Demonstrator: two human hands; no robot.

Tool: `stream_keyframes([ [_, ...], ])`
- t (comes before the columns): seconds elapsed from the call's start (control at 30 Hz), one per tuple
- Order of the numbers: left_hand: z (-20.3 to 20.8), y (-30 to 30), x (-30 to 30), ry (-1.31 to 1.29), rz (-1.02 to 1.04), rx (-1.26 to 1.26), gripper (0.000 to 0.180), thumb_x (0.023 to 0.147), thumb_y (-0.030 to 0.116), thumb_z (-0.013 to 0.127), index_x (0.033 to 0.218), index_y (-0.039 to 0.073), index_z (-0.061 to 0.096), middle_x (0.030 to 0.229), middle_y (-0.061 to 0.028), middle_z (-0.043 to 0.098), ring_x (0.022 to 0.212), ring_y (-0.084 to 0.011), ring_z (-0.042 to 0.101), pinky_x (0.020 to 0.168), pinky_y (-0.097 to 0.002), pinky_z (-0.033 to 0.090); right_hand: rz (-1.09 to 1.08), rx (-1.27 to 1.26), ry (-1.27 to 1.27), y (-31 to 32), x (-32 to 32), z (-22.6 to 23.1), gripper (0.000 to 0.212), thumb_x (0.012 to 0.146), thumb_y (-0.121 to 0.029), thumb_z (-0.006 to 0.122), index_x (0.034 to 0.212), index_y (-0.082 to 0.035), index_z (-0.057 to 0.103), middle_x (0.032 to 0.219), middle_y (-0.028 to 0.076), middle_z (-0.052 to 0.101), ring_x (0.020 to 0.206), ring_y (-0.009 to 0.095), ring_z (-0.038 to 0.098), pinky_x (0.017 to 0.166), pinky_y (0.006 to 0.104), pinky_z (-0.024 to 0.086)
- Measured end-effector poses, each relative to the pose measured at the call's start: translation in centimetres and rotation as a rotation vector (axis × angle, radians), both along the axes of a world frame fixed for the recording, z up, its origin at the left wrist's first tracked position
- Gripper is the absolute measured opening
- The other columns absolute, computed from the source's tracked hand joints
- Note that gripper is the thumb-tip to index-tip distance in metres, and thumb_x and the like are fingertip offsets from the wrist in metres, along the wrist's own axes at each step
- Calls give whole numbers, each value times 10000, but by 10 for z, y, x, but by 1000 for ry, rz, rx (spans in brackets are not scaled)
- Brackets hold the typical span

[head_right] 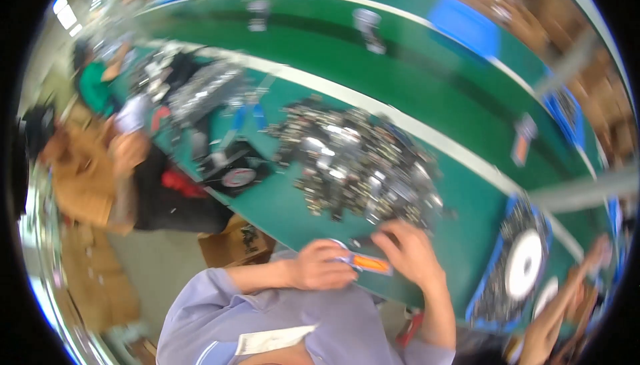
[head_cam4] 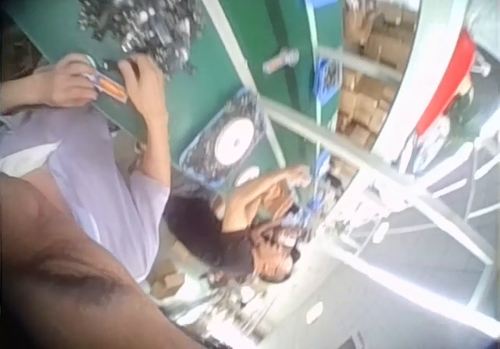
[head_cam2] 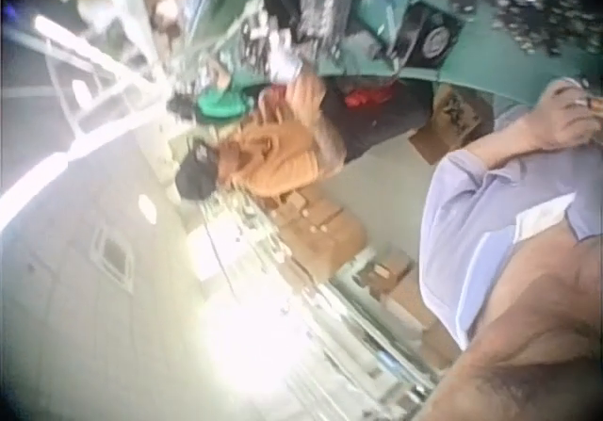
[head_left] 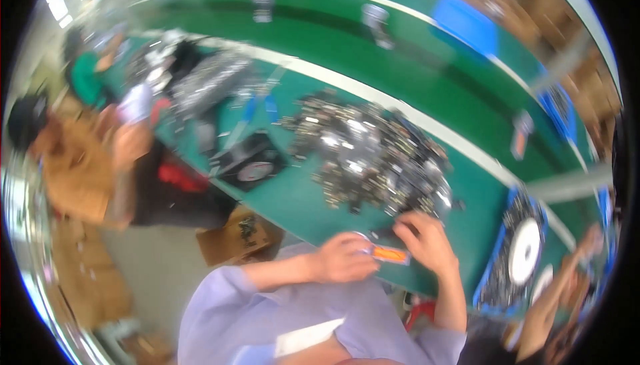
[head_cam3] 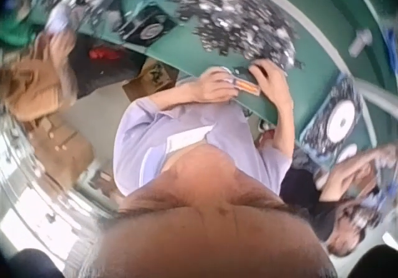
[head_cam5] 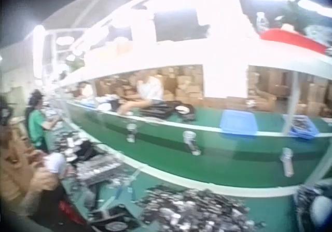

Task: The person assembles small electronic circuit boards by hand, placing electronic components onto the boards and inspecting them, then securing them with tape and pliers.

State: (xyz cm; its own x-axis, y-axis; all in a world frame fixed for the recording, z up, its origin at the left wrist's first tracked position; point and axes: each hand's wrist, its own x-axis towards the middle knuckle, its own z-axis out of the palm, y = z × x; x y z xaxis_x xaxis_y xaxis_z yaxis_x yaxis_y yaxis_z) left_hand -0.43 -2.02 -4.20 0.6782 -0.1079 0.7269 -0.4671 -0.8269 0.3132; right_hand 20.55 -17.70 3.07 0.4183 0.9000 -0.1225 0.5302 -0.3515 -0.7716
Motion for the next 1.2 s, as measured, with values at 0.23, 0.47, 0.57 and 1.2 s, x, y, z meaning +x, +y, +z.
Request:
stream_keyframes([
  [0.23,1,-8,7,-65,-48,-81,268,878,156,784,1118,43,743,1122,-89,704,1169,-342,647,1022,-517,545,58,-95,-189,-9,-8,0,317,860,-141,836,1127,-12,724,991,188,712,875,383,728,765,453,585],
  [0.47,4,0,2,-37,-71,-79,266,875,128,774,1116,28,723,1171,-109,682,1195,-352,627,1055,-523,537,136,3,-296,4,-13,9,257,888,-117,817,1091,-6,704,966,186,696,835,392,725,719,471,579],
  [0.57,15,3,-3,-91,-55,-138,239,894,122,757,1113,30,729,1173,-114,700,1168,-352,664,1021,-498,568,-37,22,-191,-5,-15,18,248,899,-90,805,1101,6,698,955,191,686,820,381,716,719,447,565],
  [1.2,97,308,-15,852,786,-287,623,840,405,805,1290,-11,692,1175,-250,747,1116,-373,734,960,-457,573,-576,122,-612,-46,21,13,430,945,-58,754,1328,63,601,1292,263,629,1198,440,622,1043,507,483],
])
